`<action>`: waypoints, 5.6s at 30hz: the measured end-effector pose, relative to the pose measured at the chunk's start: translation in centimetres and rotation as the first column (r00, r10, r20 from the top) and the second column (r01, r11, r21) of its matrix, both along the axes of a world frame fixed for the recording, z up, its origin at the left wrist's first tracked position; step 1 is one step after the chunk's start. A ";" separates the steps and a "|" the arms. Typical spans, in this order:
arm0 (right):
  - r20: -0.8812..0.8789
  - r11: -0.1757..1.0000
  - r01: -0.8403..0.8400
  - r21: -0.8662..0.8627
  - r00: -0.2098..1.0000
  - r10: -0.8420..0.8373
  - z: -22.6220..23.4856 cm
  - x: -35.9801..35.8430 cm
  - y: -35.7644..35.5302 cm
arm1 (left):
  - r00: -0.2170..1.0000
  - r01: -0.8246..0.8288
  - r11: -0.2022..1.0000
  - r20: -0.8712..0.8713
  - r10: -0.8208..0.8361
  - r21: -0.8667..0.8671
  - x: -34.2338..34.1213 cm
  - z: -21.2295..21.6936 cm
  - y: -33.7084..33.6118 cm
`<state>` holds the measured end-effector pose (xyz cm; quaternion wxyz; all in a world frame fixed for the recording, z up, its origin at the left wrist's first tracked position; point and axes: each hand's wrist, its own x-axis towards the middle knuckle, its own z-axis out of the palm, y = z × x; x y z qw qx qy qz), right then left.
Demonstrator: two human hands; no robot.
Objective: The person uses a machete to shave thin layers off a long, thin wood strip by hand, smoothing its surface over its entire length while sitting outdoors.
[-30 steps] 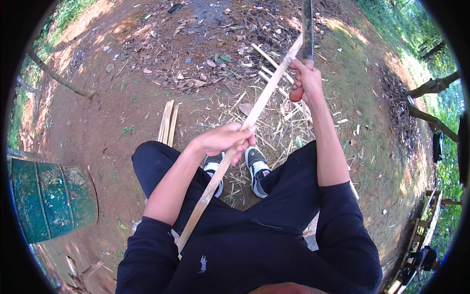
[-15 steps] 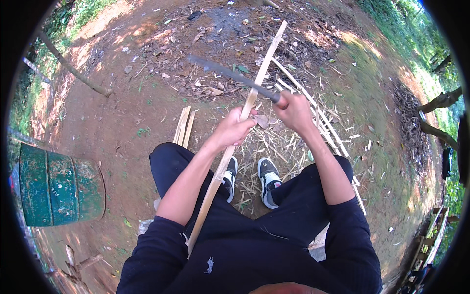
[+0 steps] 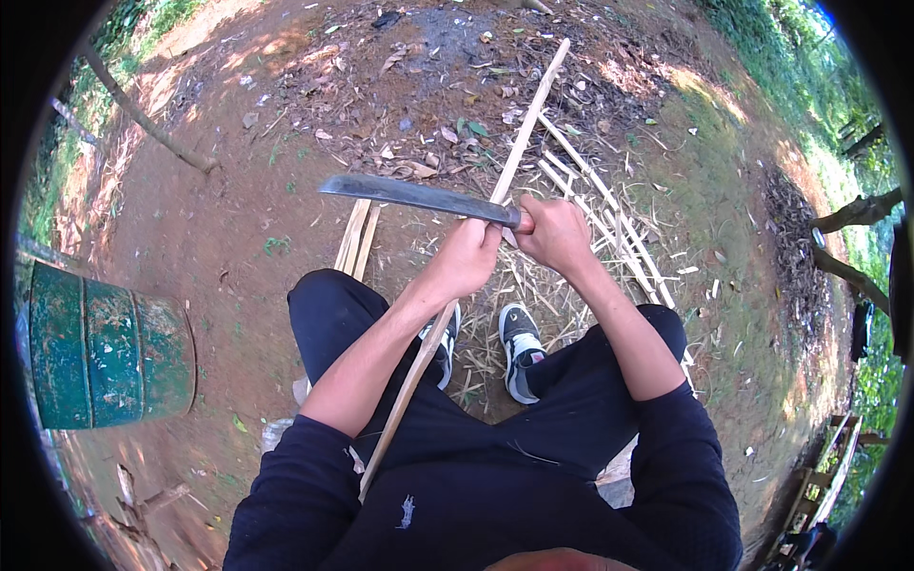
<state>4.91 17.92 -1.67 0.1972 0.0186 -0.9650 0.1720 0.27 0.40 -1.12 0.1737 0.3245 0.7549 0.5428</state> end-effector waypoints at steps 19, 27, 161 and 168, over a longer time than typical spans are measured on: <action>-0.154 0.991 0.083 0.105 0.986 -0.066 -1.3 -1.3 2.5 | 0.988 -0.120 0.983 -0.111 0.105 -0.141 1.0 0.6 -0.3; 0.007 0.909 0.412 0.066 0.910 -0.413 -1.6 -2.3 8.5 | 0.991 -0.079 0.969 -0.124 0.051 -0.234 1.0 -0.5 -0.2; -0.243 0.975 -0.089 0.202 0.960 0.138 1.2 0.3 0.6 | 0.713 0.041 0.932 0.643 -0.279 0.360 -0.2 1.6 -1.0; -0.264 0.981 0.071 0.179 0.964 -0.021 -2.7 -0.9 5.7 | 0.694 0.057 0.919 0.646 -0.318 0.391 -0.3 1.4 -0.6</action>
